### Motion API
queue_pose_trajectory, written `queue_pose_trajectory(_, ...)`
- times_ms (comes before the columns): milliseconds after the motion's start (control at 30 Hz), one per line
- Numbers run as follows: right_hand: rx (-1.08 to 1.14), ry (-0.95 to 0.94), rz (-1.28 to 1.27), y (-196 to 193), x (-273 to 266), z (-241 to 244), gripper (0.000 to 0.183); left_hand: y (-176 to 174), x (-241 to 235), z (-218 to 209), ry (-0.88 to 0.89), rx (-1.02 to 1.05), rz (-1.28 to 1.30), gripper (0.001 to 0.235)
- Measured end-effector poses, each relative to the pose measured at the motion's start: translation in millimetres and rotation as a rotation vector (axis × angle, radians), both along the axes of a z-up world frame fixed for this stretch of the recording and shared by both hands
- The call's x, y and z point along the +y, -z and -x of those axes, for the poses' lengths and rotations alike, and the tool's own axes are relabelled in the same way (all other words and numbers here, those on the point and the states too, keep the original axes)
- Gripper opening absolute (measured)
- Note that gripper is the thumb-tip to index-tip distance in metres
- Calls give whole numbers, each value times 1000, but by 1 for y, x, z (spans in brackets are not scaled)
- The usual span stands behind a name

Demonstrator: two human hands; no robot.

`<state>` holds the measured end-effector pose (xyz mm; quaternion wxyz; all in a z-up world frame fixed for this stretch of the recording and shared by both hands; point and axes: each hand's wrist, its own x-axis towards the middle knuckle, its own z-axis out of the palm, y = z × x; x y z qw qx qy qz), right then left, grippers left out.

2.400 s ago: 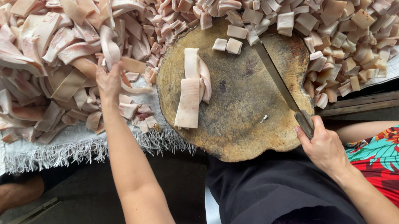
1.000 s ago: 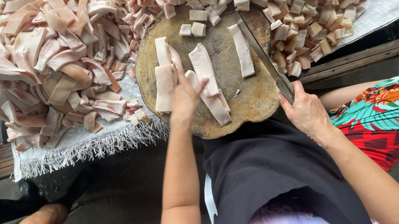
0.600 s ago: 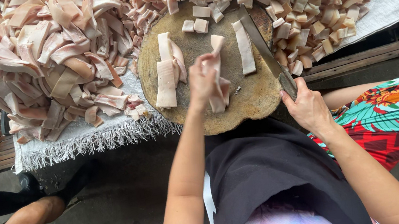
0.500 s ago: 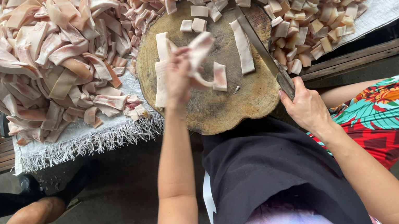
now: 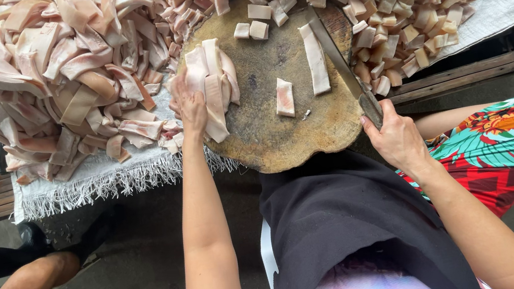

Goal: The person chops strips of pork skin into small cubes using a large knife on a wooden cutting board.

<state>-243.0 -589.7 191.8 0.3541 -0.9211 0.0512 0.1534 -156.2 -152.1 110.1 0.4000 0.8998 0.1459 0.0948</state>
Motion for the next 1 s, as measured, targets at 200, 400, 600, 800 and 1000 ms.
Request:
queue_pose_trajectory(200,-167,32,-121,6,-5,7,38,-30,-71,22,-232,-192,-370,49)
queue_pose_trajectory(400,-34,82,-124,-9,-2,8,39,-33,-182,61,202,383,-76,48)
queue_pose_trajectory(600,-104,-11,-171,-21,6,34,40,9,-183,60,358,78,-1,47)
queue_pose_trajectory(800,-192,-151,-140,-40,24,42,42,-35,-171,56,234,352,297,70)
queue_pose_trajectory(1000,-325,-150,-291,-45,42,44,40,-35,-158,61,181,256,237,56)
